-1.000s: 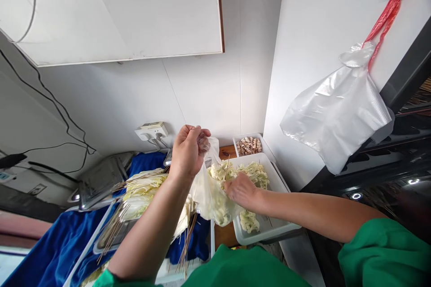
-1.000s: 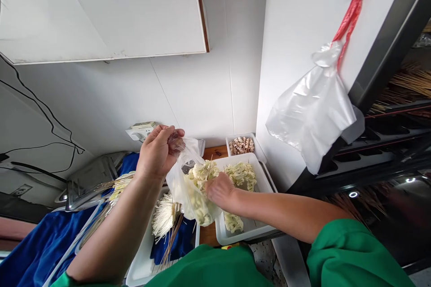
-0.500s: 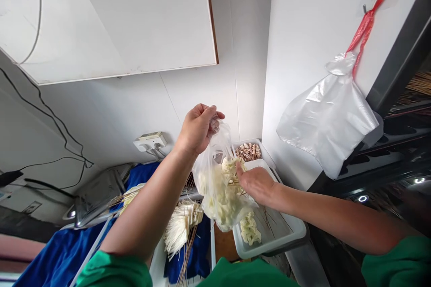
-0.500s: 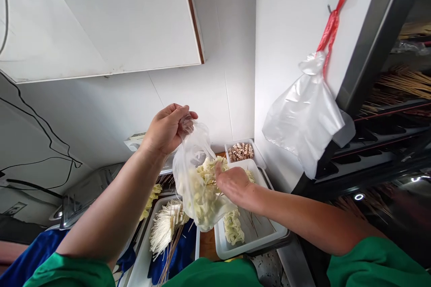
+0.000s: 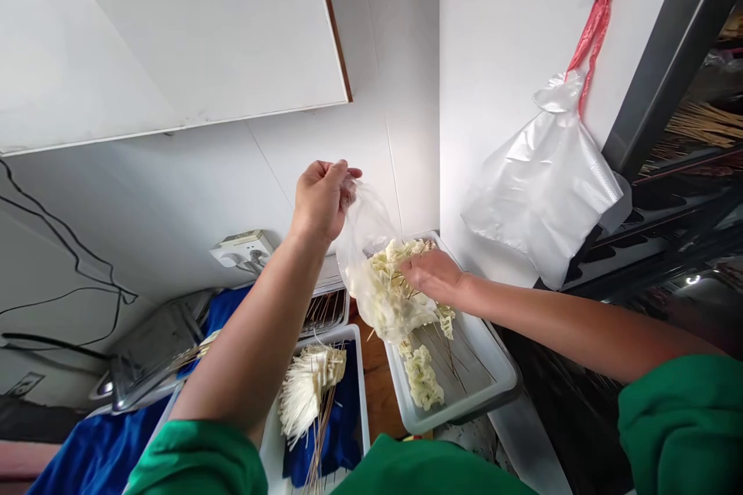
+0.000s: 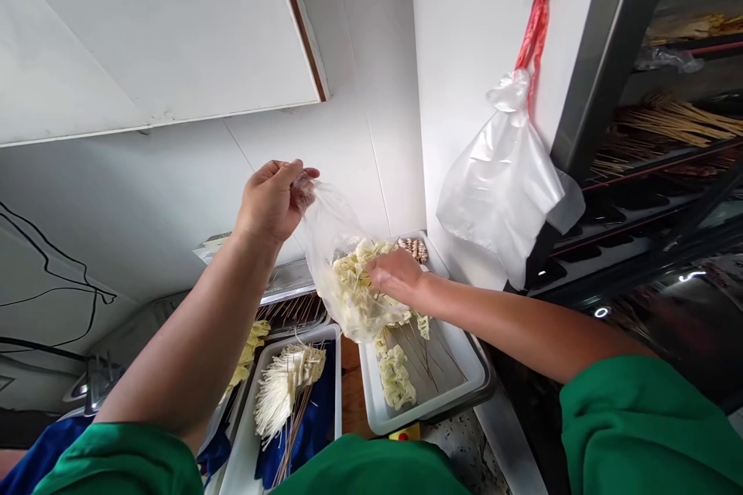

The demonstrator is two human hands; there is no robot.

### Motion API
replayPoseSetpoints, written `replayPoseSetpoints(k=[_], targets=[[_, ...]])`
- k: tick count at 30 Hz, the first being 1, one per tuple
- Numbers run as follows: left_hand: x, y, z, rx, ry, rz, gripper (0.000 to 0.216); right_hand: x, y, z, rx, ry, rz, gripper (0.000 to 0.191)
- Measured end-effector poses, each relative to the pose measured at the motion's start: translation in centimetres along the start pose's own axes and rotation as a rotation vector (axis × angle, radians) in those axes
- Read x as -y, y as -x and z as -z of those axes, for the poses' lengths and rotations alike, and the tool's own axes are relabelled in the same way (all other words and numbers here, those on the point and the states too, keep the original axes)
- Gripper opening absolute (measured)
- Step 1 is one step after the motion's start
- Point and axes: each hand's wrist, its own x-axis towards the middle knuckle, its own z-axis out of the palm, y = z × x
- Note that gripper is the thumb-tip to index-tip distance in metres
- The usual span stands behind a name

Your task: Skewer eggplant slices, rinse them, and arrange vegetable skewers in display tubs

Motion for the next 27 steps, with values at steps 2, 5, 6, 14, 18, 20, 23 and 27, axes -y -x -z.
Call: replayPoseSetpoints(k=[2, 5, 6, 14, 18, 20, 23, 27], targets=[[0.3, -0.6, 0.5, -0.009, -0.008, -0.024, 0.029, -0.4, -0.2, 0.4, 0.023, 0.033, 0.019, 0.037], [1.2, -1.0, 1.5, 0.016, -0.036, 0.015, 0.024, -0.8, -0.2, 1.1, 0.020, 0.086, 0.034, 0.037], [1.6, -1.0, 1.9, 0.028, -0.049, 0.056, 0.023, -1.0, -0.2, 1.3, 0.016, 0.102, 0.030, 0.038], [2.4, -1.0, 3.8, 0.003, -0.085, 0.128, 0.024, -0.7, 0.5, 3.7, 0.057, 0.112, -0.043, 0.035], [1.9, -0.9, 3.7, -0.004, -0.151, 0.040, 0.023, 0.0, 1.2, 4.3, 0.029, 0.122, -0.088, 0.032], [2.0, -0.5, 3.6, 0.036, -0.201, 0.005, 0.021, 0.2, 1.5, 4.6, 0.024, 0.127, -0.079, 0.030], [2.5, 0.1, 3.6, 0.072, -0.321, -0.061, 0.018, 0.6, 1.8, 5.1, 0.013, 0.125, -0.091, 0.030], [3.3, 0.6, 4.2, 0.110, -0.438, -0.085, 0.014, 1.0, 1.5, 5.5, 0.007, 0.092, -0.156, 0.027]])
